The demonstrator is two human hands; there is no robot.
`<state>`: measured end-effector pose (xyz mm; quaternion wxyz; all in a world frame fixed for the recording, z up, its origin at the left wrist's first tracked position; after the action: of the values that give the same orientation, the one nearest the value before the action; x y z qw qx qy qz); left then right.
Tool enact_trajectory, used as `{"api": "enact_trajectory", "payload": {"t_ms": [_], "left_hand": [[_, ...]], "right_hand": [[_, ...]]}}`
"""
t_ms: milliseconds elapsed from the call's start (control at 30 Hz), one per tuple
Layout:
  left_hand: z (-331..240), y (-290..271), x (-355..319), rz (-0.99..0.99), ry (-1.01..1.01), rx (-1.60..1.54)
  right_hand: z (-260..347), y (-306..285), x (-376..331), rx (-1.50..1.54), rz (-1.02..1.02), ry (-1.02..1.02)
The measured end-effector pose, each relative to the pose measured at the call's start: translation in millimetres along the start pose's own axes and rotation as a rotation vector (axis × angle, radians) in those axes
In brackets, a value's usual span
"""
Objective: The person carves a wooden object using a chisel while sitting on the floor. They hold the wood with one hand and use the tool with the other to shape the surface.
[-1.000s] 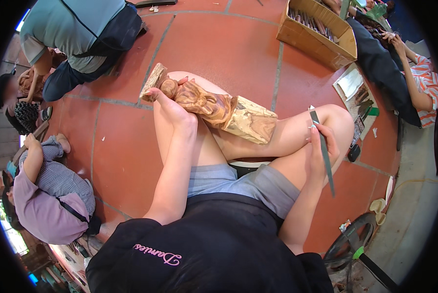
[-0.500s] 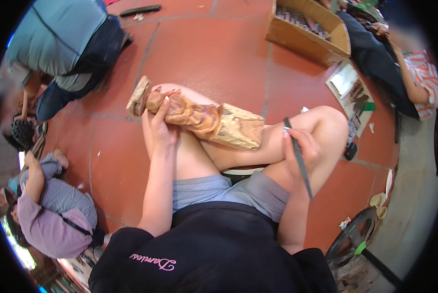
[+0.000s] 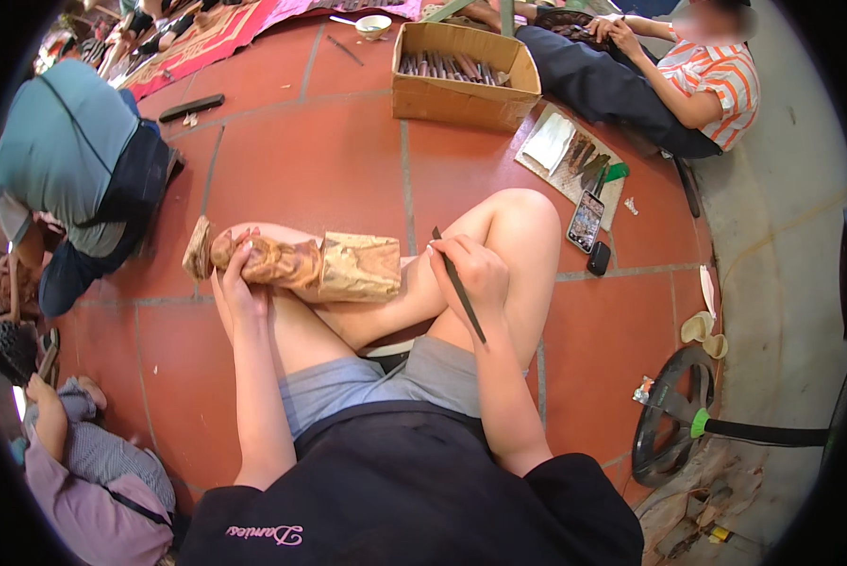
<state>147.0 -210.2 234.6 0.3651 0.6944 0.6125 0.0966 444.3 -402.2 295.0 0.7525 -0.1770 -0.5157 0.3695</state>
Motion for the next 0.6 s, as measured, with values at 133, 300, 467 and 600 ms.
{"api": "enact_trajectory", "payload": {"t_ms": [133, 300, 467, 600], "left_hand": [[3.4, -1.9, -34.8, -0.028, -0.020, 0.009], [-13.1, -11.1, -54.4, -0.007, 0.027, 0.005], [-23.3, -29.2, -52.8, 0.050, 0.076, 0.014], [-28.7, -32.2, -44.8, 0.048, 0.103, -0.005]], "right_hand": [[15.7, -9.9, -19.1, 0.019, 0.009, -0.004], [38.8, -11.2, -20.6, -0.025, 0.019, -0.027], [53.1, 1.3, -15.6, -0.018, 0.016, -0.034], [54.9, 23.8, -9.2, 0.024, 0.032, 0.009]]}}
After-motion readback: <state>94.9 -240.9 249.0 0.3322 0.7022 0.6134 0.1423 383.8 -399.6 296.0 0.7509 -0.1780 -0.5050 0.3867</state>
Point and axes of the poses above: each hand's wrist, its own x-axis towards the middle knuckle, its own y-axis out of the palm, z = x × y, the point moved 5 cm from there along x, towards the middle knuckle, and after that the axes turned 13 degrees about -y, right-handed, at the moved point
